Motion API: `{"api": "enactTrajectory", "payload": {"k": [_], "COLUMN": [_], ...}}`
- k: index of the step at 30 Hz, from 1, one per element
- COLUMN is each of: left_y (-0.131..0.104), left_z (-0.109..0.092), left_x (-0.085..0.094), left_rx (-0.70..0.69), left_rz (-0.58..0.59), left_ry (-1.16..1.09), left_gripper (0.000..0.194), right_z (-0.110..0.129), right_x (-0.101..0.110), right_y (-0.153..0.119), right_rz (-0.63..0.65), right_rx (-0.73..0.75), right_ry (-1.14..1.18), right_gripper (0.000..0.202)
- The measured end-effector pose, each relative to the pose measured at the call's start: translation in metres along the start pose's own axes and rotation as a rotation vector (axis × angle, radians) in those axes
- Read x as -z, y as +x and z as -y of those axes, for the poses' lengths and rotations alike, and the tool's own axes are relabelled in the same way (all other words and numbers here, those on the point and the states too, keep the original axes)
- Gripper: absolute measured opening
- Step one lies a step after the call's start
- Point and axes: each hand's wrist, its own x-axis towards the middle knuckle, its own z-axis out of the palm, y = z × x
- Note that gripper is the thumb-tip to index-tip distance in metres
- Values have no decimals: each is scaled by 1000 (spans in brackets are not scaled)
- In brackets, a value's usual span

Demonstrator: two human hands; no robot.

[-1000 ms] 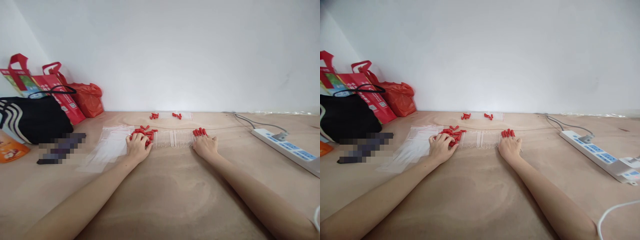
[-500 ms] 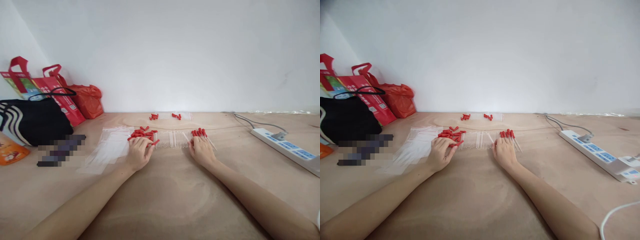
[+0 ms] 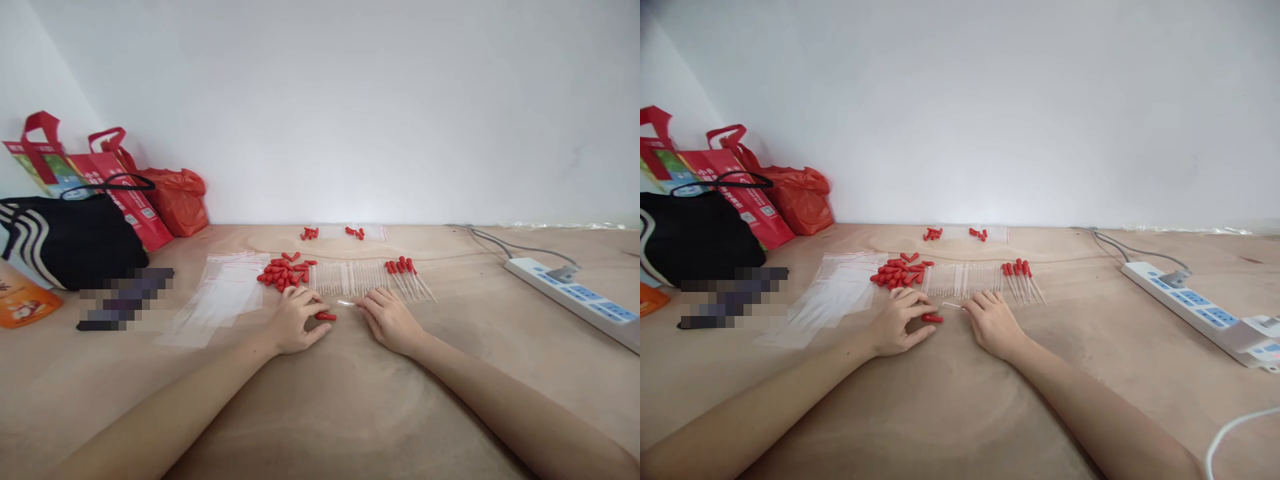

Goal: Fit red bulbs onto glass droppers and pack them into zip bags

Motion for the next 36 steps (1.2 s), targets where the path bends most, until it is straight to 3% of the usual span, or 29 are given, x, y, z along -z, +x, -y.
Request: {"api": "enactTrajectory", "payload": {"k": [7,15,36], "left_y": [3,3,3], "left_z": [1,-2,-2], "left_x": [-6,-4,-5], "left_rx": [21,34,-78], "left_rz": [-35,-75,7], "left_ry": [-17,0,-148], "left_gripper": [16,18,22], "right_z": [7,9,7], "right_x": [2,3,2], "right_y": [0,0,0], "right_rz": [-1,-19,-36], "right_rx": [-11,-26,75], "right_ry": [107,127,92], "right_gripper": [16,15,19]}}
